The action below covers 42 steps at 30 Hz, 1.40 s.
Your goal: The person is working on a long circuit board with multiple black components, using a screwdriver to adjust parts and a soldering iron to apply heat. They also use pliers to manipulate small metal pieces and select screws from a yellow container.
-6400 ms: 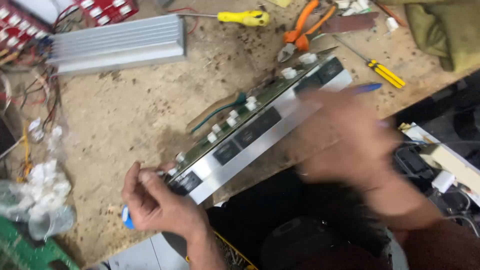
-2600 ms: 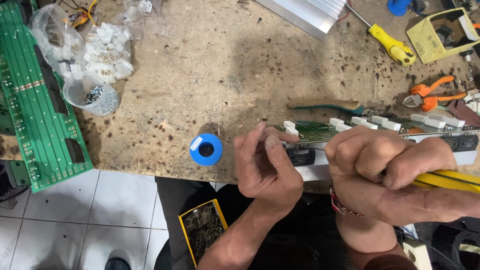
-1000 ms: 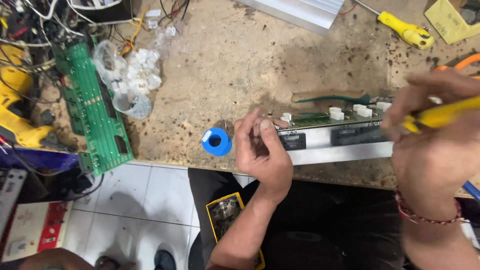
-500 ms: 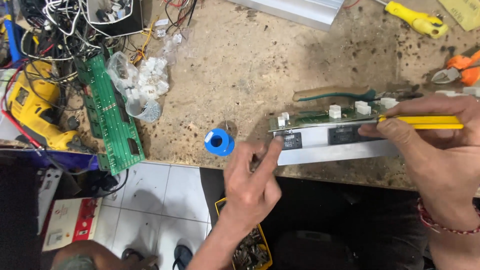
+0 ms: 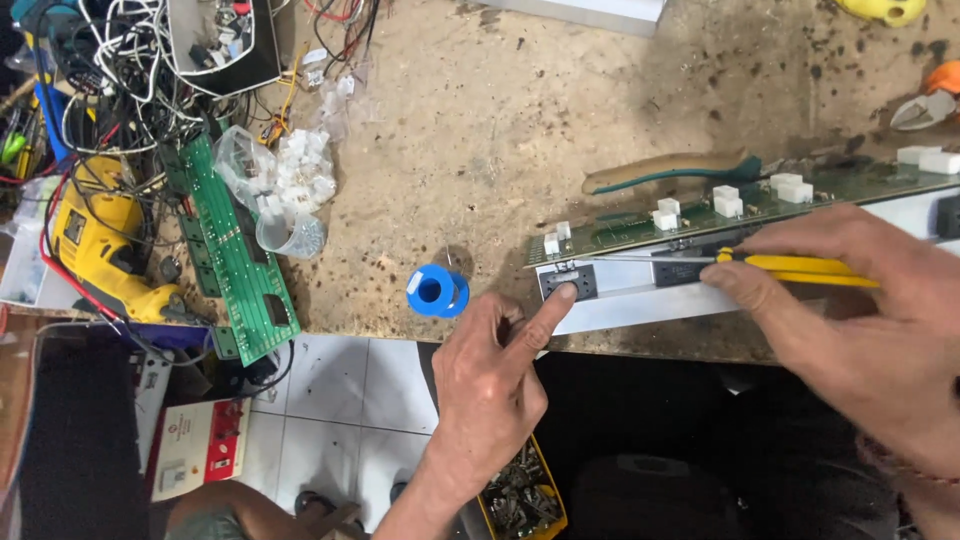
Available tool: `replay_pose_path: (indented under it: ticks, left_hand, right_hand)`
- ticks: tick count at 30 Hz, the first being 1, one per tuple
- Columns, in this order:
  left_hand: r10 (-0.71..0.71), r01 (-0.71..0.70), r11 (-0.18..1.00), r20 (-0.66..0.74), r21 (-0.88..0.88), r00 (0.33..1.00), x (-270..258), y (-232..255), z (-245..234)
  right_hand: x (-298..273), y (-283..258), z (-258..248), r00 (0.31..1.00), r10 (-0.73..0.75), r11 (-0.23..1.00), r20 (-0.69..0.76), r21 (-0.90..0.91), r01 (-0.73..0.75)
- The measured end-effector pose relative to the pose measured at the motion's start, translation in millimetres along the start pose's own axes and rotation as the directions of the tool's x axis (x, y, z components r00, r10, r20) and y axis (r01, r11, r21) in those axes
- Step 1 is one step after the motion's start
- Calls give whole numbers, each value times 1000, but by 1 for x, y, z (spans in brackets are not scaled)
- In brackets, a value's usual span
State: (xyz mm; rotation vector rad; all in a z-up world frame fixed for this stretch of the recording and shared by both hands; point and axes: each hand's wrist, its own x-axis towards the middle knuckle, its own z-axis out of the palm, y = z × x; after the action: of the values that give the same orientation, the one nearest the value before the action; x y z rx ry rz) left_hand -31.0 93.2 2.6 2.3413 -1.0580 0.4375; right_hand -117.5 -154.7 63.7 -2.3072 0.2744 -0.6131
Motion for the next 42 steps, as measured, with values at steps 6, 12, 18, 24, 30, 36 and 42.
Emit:
replay_pose_path:
  ticks: [6, 12, 18, 24, 30, 36, 42]
  left_hand:
    - [-3, 4, 1000, 37, -21, 999, -2, 1, -2]
    - [-20, 19, 1000, 49, 17, 999, -2, 4, -2]
    - [-26, 24, 999, 56, 30, 998, -4, 2, 0]
    - [-28, 27, 999, 73, 20, 997, -3, 2, -1]
    - [-29, 28, 1000, 92, 10, 995, -1, 2, -3]
    - [-16, 15, 1000, 88, 7, 996, 0, 2, -5]
    - [-16, 15, 1000, 79, 5, 997, 0, 3, -4]
  right_hand:
    - [31, 2, -18, 951, 175, 965, 253, -237, -114]
    - [30, 26, -14, 963, -105, 976, 250, -160, 148]
    - [33, 55, -6, 869, -359, 822, 340, -326, 467]
    - [32, 66, -4, 805, -420, 666, 419, -461, 587]
    - [25, 53, -3, 804, -512, 703, 304, -390, 595]
    - [23, 51, -3, 775, -547, 660, 316, -406, 631]
    - [23, 46, -5, 741, -582, 614, 335, -417, 670]
